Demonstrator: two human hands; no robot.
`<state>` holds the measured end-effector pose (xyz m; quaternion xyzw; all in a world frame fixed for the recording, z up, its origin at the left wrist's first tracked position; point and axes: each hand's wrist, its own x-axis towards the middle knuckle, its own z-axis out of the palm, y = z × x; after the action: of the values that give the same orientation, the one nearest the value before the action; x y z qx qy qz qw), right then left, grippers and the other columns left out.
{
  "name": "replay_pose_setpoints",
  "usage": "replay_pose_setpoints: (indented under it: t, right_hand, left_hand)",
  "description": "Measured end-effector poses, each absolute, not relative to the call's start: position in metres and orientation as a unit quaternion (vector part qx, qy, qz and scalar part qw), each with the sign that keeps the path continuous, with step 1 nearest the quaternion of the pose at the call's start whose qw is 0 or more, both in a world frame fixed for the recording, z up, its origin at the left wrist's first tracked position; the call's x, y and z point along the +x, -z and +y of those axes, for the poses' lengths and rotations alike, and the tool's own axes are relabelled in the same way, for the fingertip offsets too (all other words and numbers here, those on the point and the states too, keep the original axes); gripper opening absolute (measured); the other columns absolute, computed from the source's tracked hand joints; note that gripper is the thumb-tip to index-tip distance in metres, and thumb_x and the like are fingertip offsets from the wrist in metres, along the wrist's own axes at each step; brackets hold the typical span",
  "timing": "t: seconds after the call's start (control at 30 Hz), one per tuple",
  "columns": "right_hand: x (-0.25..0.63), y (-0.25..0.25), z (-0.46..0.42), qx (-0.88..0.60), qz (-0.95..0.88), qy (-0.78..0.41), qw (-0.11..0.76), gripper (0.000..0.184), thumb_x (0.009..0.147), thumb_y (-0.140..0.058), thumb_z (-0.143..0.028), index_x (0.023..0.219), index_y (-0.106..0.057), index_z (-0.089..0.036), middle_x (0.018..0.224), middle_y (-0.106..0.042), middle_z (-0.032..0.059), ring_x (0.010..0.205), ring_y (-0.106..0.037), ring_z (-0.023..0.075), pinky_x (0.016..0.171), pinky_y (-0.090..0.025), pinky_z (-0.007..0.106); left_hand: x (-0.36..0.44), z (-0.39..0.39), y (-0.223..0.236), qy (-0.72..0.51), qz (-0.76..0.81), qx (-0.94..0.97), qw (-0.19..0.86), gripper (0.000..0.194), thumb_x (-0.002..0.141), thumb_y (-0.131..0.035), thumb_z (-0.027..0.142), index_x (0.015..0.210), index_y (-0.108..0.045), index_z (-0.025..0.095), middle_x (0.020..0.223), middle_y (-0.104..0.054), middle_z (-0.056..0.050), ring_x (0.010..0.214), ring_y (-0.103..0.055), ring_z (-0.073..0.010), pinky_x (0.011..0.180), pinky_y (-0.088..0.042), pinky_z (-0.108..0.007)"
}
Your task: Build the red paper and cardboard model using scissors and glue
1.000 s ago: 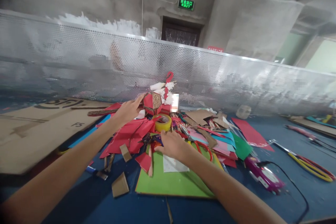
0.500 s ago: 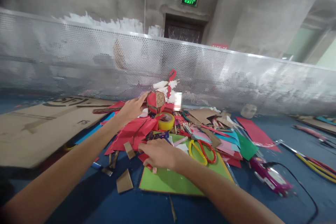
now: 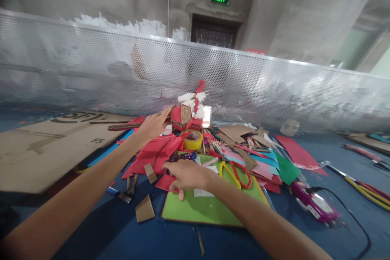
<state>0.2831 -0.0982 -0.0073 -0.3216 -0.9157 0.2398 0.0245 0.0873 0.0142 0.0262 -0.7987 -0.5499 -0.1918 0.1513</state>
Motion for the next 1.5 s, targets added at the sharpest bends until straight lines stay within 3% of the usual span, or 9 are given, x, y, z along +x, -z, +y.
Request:
replay_pose_setpoints:
  t: [0.1, 0.23, 0.37, 0.5, 0.73, 0.9, 1.0, 1.13, 1.5]
  right_hand:
    - [0.291, 0.002, -0.094, -0.25, -0.918, -0.267, 0.152, 0.018, 0.085, -0.064, -0.008, 0.099, -0.068, -0.02, 0.085, -0.07, 0.0, 0.077, -0.065, 0.0148, 0.069, -0.045, 0.025]
    - [0.31, -0.002, -0.087, -0.15, -0.886, -0.291, 0.329, 0.024, 0.085, -0.058, -0.002, 0.079, -0.073, -0.02, 0.105, -0.069, 0.0055, 0.095, -0.066, 0.0159, 0.086, -0.05, 0.029]
    - [0.329, -0.003, -0.081, -0.181, -0.847, -0.278, 0.415, 0.024, 0.084, -0.06, -0.004, 0.076, -0.077, -0.021, 0.102, -0.061, 0.0063, 0.089, -0.061, 0.0146, 0.076, -0.049, 0.026]
    - [0.342, -0.003, -0.074, -0.199, -0.805, -0.341, 0.443, 0.023, 0.083, -0.06, -0.007, 0.087, -0.078, -0.02, 0.088, -0.062, 0.0042, 0.078, -0.059, 0.0135, 0.062, -0.045, 0.023]
    - [0.349, -0.019, -0.068, -0.292, -0.761, -0.354, 0.459, 0.015, 0.087, -0.07, -0.031, 0.092, -0.075, -0.018, 0.081, -0.064, 0.0017, 0.061, -0.057, 0.0108, 0.058, -0.047, 0.026]
    - [0.356, -0.051, -0.046, -0.351, -0.723, -0.321, 0.501, 0.039, 0.079, -0.079, -0.034, 0.112, -0.064, -0.022, 0.084, -0.071, 0.0005, 0.073, -0.068, 0.016, 0.069, -0.055, 0.03]
    - [0.362, -0.068, -0.028, -0.375, -0.72, -0.284, 0.51, 0.041, 0.075, -0.081, -0.038, 0.107, -0.062, -0.021, 0.086, -0.073, 0.002, 0.078, -0.071, 0.0192, 0.073, -0.059, 0.034]
    - [0.363, -0.073, -0.011, -0.4, -0.733, -0.237, 0.497, 0.04, 0.074, -0.082, -0.042, 0.101, -0.062, -0.02, 0.082, -0.07, 0.0006, 0.07, -0.069, 0.0171, 0.064, -0.057, 0.031]
    - [0.341, -0.052, 0.003, -0.424, -0.696, -0.28, 0.508, 0.044, 0.069, -0.086, -0.04, 0.095, -0.057, -0.021, 0.072, -0.064, -0.005, 0.054, -0.065, 0.013, 0.054, -0.054, 0.026]
  left_hand:
    - [0.086, 0.017, -0.023, 0.202, -0.549, -0.796, 0.152, 0.071, 0.1, -0.048, 0.024, 0.164, -0.018, 0.022, 0.127, -0.071, -0.017, 0.113, -0.07, -0.0312, 0.098, -0.05, -0.041]
    - [0.084, 0.023, -0.018, 0.213, -0.542, -0.797, 0.161, 0.07, 0.1, -0.048, 0.024, 0.163, -0.02, 0.023, 0.124, -0.073, -0.016, 0.111, -0.071, -0.0312, 0.096, -0.051, -0.039]
    - [0.085, 0.023, -0.018, 0.211, -0.539, -0.799, 0.162, 0.07, 0.1, -0.048, 0.024, 0.163, -0.02, 0.024, 0.121, -0.074, -0.015, 0.111, -0.072, -0.0314, 0.095, -0.052, -0.039]
    - [0.087, 0.017, -0.022, 0.212, -0.535, -0.801, 0.163, 0.07, 0.099, -0.048, 0.025, 0.164, -0.02, 0.023, 0.12, -0.074, -0.016, 0.109, -0.072, -0.0324, 0.094, -0.053, -0.041]
    - [0.087, 0.015, -0.022, 0.203, -0.533, -0.801, 0.184, 0.073, 0.099, -0.048, 0.022, 0.165, -0.019, 0.021, 0.123, -0.073, -0.016, 0.108, -0.072, -0.0311, 0.093, -0.053, -0.039]
    - [0.087, 0.014, -0.021, 0.213, -0.492, -0.821, 0.196, 0.078, 0.099, -0.047, 0.021, 0.166, -0.008, 0.031, 0.148, -0.058, -0.013, 0.113, -0.07, -0.028, 0.088, -0.055, -0.036]
    - [0.088, 0.009, -0.022, 0.195, -0.47, -0.834, 0.215, 0.079, 0.101, -0.043, 0.02, 0.165, -0.002, 0.038, 0.156, -0.05, -0.009, 0.118, -0.068, -0.0257, 0.082, -0.056, -0.031]
    - [0.087, 0.005, -0.022, 0.19, -0.448, -0.839, 0.244, 0.081, 0.1, -0.041, 0.018, 0.165, 0.002, 0.041, 0.161, -0.043, -0.005, 0.12, -0.066, -0.0252, 0.075, -0.056, -0.03]
    - [0.087, 0.008, -0.019, 0.186, -0.447, -0.836, 0.257, 0.084, 0.096, -0.042, 0.014, 0.165, 0.0, 0.039, 0.16, -0.045, -0.008, 0.119, -0.066, -0.0259, 0.075, -0.056, -0.029]
